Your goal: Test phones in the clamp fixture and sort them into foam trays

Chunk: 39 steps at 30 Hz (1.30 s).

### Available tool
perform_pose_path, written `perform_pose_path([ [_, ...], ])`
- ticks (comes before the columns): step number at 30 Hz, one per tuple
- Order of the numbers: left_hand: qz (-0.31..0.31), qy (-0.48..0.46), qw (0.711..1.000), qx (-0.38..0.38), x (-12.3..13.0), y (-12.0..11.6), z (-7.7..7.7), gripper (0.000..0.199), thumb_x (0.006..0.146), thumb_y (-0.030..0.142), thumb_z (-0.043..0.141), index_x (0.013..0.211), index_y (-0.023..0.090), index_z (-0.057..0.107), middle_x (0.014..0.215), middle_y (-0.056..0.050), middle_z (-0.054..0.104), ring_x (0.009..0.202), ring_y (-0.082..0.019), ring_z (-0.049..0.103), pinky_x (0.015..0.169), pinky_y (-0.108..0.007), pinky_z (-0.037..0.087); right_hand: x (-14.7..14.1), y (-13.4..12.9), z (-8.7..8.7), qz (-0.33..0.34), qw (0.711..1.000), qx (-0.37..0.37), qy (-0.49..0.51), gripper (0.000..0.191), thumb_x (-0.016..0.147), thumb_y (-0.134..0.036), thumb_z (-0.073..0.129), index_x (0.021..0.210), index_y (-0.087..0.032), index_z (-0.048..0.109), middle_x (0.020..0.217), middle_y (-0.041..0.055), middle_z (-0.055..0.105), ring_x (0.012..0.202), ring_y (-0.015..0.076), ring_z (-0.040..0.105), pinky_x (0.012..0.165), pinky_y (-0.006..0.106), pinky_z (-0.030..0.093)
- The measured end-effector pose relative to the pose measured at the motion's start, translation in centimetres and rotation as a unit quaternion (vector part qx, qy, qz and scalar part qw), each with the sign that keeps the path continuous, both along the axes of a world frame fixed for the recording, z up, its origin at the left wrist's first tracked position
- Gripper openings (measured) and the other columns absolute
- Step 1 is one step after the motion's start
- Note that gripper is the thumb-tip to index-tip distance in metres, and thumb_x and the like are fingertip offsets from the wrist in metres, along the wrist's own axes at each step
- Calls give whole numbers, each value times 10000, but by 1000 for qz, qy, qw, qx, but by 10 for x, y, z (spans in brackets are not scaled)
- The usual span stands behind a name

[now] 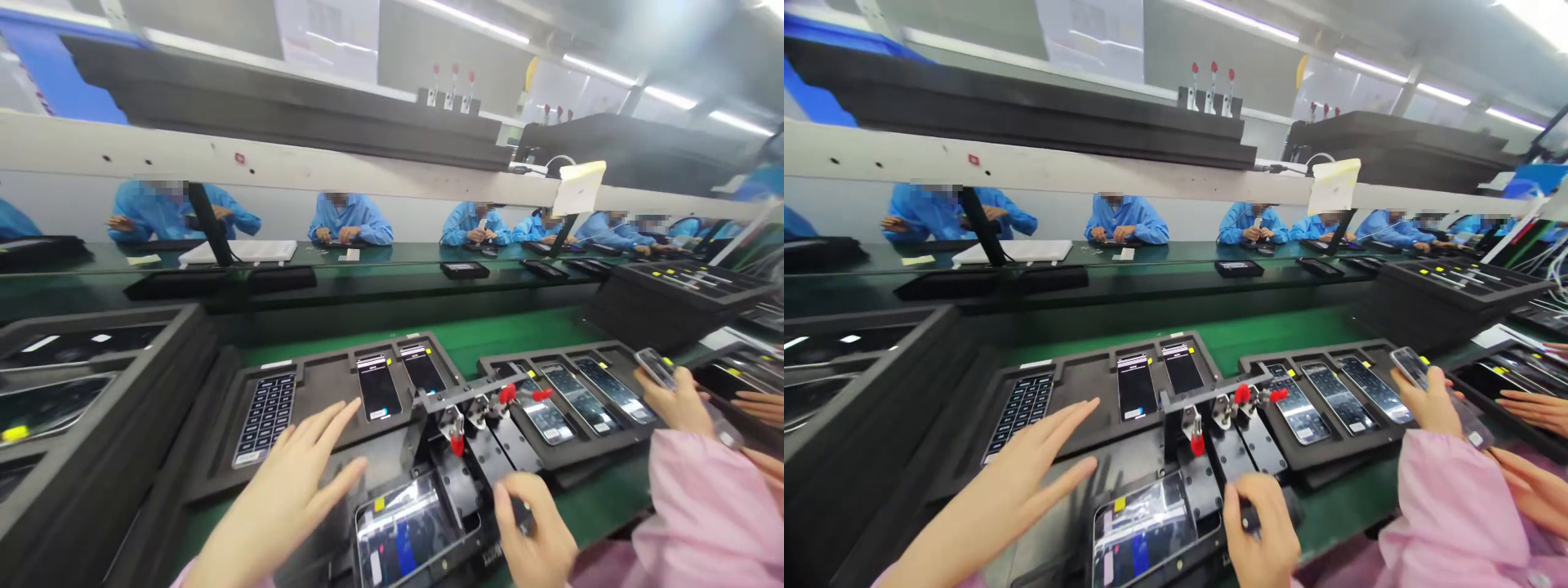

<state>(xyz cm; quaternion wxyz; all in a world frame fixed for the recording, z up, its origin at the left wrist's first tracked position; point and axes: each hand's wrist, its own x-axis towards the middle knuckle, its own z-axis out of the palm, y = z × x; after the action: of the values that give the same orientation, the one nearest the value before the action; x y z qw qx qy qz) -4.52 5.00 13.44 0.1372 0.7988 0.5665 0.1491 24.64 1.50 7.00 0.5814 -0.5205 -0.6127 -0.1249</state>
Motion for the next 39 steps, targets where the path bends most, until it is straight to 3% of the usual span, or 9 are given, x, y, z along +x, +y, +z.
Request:
perform_pose_path([
  [5, -55, -71, 994, -69, 2, -65, -64, 1014, 642, 573, 670, 1415, 345, 54, 1497, -20, 191, 1337, -299, 222, 1079, -470, 244, -23, 15, -3, 52, 984, -163, -55, 216, 816, -314, 561, 682, -195, 440, 621, -32, 480, 570, 89, 471, 588, 222, 398],
  [8, -72, -78, 991, -81, 9, -80, -85, 1090, 606, 491, 719, 1418, 327, 11, 1508, -43, 140, 1348, -317, 188, 1090, -547, 143, -23, 29, 3, 69, 976, -199, -50, 291, 824, -327, 539, 635, -201, 357, 577, -56, 414, 526, 71, 416, 565, 207, 361],
  [13, -75, -85, 992, -51, 10, -80, -89, 1011, 606, 278, 678, 1408, 326, 64, 1483, -44, 211, 1342, -281, 224, 1096, -546, 98, -32, 29, 0, 76, 976, -205, -20, 322, 811, -327, 540, 615, -204, 317, 550, -69, 382, 501, 65, 402, 546, 196, 341],
  [22, -99, -123, 987, -27, 5, -77, -104, 648, 628, 345, 682, 1175, 268, 343, 1475, -103, 212, 1333, -282, 248, 1088, -561, 98, -32, 30, -2, 60, 981, -177, -51, 364, 810, -342, 538, 575, -203, 298, 507, -83, 310, 448, 55, 332, 495, 196, 305],
  [25, -102, -119, 987, -33, 3, -76, -106, 583, 643, 398, 687, 1111, 263, 367, 1477, -111, 207, 1333, -278, 252, 1087, -554, 126, -32, 21, 11, 28, 993, -115, -29, 330, 789, -324, 570, 585, -204, 341, 507, -87, 331, 422, 48, 347, 475, 193, 325],
  [29, -115, -99, 988, -30, 5, -73, -105, 573, 658, 514, 664, 1095, 272, 384, 1459, -109, 260, 1327, -284, 269, 1075, -581, 135, -20, 10, 46, -48, 998, 9, 49, 178, 777, -288, 600, 675, -186, 495, 691, -16, 498, 529, 67, 485, 571, 218, 440],
  [31, -120, -91, 988, -22, 12, -70, -104, 581, 652, 558, 652, 1091, 272, 399, 1449, -108, 286, 1326, -295, 269, 1066, -600, 136, -10, 15, 64, -49, 996, 41, 57, 124, 781, -277, 595, 838, -176, 553, 816, 30, 556, 652, 105, 544, 619, 251, 470],
  [34, -125, -89, 988, -11, 30, -63, -103, 647, 623, 606, 647, 1116, 259, 411, 1426, -128, 327, 1315, -316, 287, 1047, -628, 152, 3, 31, 85, 8, 1000, 4, -7, 290, 810, -267, 552, 1083, -173, 525, 1010, 85, 586, 855, 161, 571, 690, 298, 491],
  [39, -126, -92, 988, 9, 50, -56, -102, 699, 609, 567, 669, 1167, 240, 403, 1380, -146, 382, 1286, -327, 332, 1038, -640, 150, 8, 36, 87, 90, 992, -30, -83, 151, 844, -223, 501, 749, -185, 612, 835, 40, 635, 809, 146, 594, 767, 296, 482],
])
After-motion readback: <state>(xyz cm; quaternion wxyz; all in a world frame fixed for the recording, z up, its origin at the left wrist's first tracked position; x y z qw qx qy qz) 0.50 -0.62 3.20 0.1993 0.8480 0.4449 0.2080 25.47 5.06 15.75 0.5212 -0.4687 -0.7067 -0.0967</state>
